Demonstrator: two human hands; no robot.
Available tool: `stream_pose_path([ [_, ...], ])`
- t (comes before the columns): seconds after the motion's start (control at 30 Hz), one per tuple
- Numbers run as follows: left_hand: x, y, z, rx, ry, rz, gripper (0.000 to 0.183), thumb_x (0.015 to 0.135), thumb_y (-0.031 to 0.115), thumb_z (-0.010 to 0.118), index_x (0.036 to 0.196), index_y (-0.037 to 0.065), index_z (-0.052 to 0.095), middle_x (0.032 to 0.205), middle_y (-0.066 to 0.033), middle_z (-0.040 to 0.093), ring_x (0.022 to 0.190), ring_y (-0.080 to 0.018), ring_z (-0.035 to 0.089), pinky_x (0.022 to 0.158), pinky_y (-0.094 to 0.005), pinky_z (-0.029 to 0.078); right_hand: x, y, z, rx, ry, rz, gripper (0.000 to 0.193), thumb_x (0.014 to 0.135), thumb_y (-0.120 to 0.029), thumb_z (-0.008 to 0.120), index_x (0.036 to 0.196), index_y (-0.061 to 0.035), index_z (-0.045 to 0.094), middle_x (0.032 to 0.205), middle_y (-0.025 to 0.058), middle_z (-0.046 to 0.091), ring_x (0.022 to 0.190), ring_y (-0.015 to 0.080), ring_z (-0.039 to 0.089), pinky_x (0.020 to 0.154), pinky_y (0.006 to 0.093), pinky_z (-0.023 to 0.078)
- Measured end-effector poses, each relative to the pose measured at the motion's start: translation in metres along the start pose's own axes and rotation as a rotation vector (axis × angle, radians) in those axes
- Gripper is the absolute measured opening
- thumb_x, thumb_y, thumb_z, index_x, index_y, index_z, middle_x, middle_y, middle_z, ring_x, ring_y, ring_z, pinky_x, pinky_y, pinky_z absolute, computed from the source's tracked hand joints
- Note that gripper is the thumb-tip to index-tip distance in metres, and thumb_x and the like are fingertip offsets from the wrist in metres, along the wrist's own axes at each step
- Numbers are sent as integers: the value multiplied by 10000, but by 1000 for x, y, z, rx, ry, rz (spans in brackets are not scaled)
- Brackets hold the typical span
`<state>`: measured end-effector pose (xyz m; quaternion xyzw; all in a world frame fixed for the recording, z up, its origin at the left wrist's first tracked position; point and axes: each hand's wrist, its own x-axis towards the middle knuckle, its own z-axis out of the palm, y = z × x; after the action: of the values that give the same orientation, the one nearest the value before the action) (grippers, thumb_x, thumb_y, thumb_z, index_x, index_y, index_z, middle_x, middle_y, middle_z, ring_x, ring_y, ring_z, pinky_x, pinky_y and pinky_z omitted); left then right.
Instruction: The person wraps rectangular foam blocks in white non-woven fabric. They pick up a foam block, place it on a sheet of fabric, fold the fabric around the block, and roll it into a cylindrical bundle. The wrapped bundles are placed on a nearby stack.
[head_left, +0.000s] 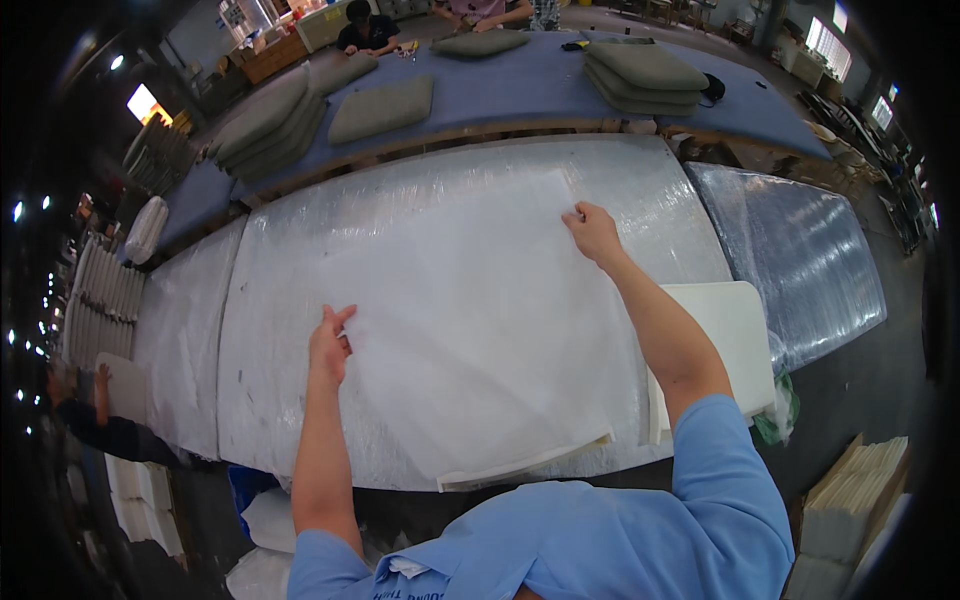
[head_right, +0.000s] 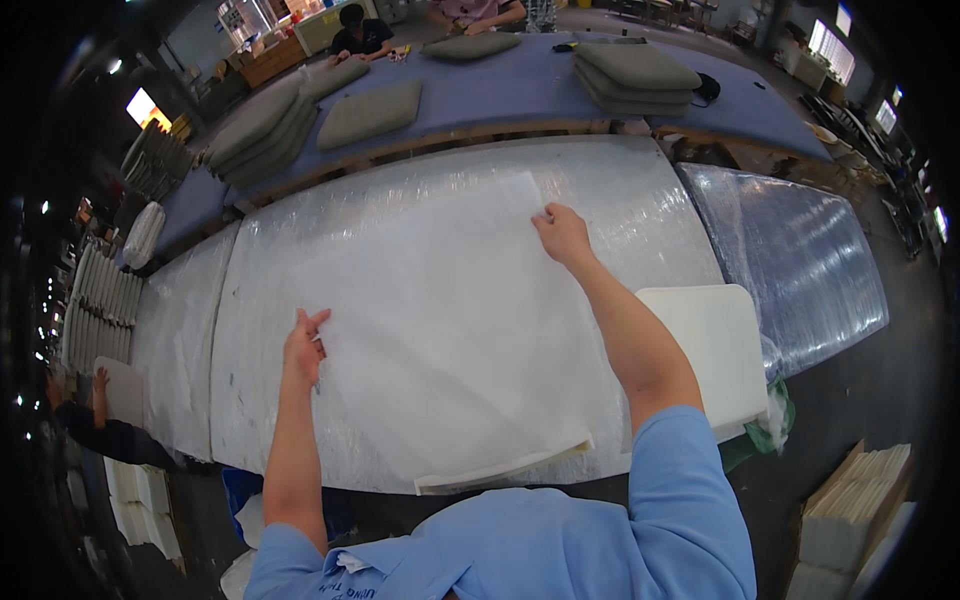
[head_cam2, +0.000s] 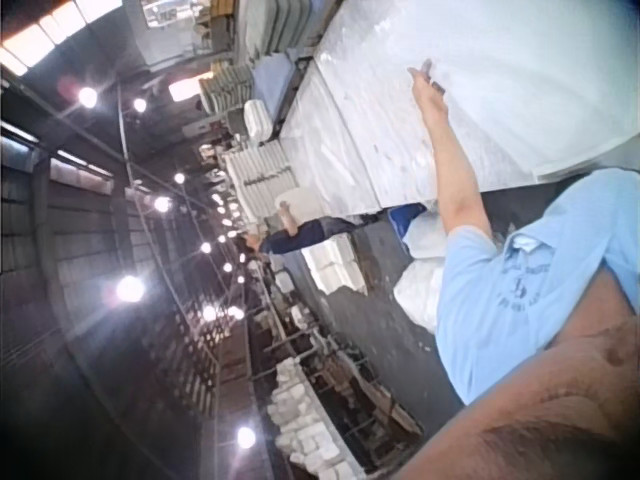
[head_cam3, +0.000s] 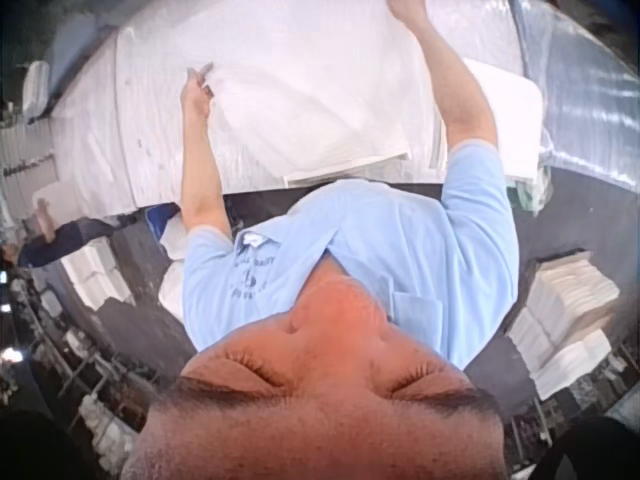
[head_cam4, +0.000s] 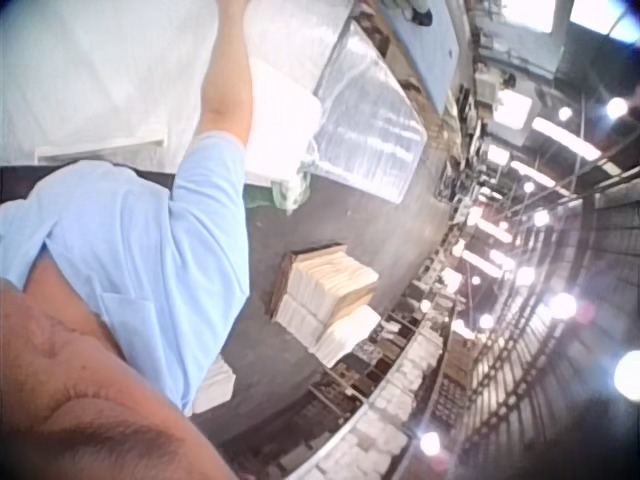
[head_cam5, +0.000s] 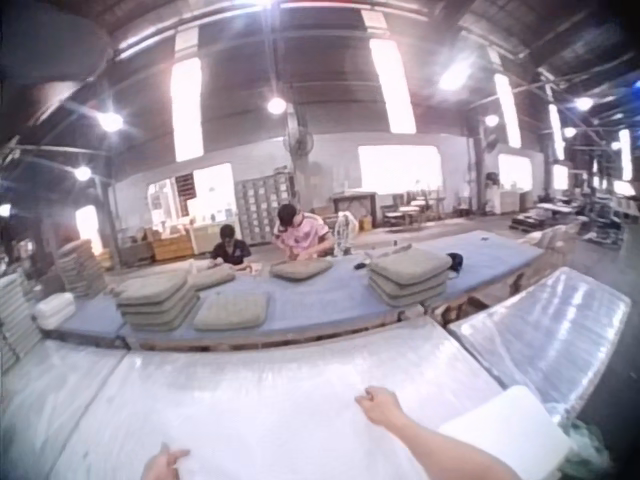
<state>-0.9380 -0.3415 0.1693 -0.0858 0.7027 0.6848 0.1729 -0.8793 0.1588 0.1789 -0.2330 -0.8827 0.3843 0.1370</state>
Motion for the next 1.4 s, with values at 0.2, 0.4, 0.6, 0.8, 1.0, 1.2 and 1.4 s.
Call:
stream_pose_path([
  [0.2,59,-72,19,85,-68,-201,691,1070,595,385,1385,25,617,1336,-110,634,1068,-229,633,932,-372,488,18,67,67,-159,-45,104,418,946,-309,675,1244,-15,671,1187,205,718,1124,367,678,966,431,527],
  [0.4,105,-110,35,116,-47,-316,607,1080,543,416,1385,62,624,1290,-95,668,1004,-191,666,869,-350,524,26,107,115,-251,-150,180,472,937,-330,697,1288,-17,653,1185,212,712,1111,369,675,967,427,521],
  [0.6,76,-152,35,141,117,-234,581,1053,403,562,1544,122,429,1283,-91,631,979,-190,659,832,-362,532,-17,162,105,-221,-97,143,612,930,-384,712,1419,-54,550,1185,218,698,1095,360,675,966,437,520],
  [0.8,-62,-235,20,235,166,-455,458,958,314,731,1303,60,570,1046,-65,689,801,-137,611,676,-301,509,-173,209,56,-42,-503,601,625,898,-361,764,1354,24,576,1117,198,710,1062,293,685,935,394,531],
  [1.0,-121,-264,28,674,21,-374,306,927,291,747,991,-5,705,962,-121,711,875,-195,656,715,-363,517,-266,246,64,-57,-185,524,501,923,-369,740,1145,70,647,1088,216,724,976,341,692,862,402,531],
  [1.2,-129,-270,32,321,254,-207,307,967,249,679,1068,-41,662,974,-212,703,898,-323,681,806,-396,516,-270,231,83,-13,-56,294,436,974,-388,672,1011,44,635,929,257,696,866,429,670,780,466,513],
  [1.4,-154,-294,21,681,321,-33,292,1003,244,620,1095,-32,597,1035,-279,686,957,-475,648,862,-490,505,-289,216,71,-215,-200,308,428,998,-368,643,1082,51,626,983,266,705,923,412,687,804,458,510],
])
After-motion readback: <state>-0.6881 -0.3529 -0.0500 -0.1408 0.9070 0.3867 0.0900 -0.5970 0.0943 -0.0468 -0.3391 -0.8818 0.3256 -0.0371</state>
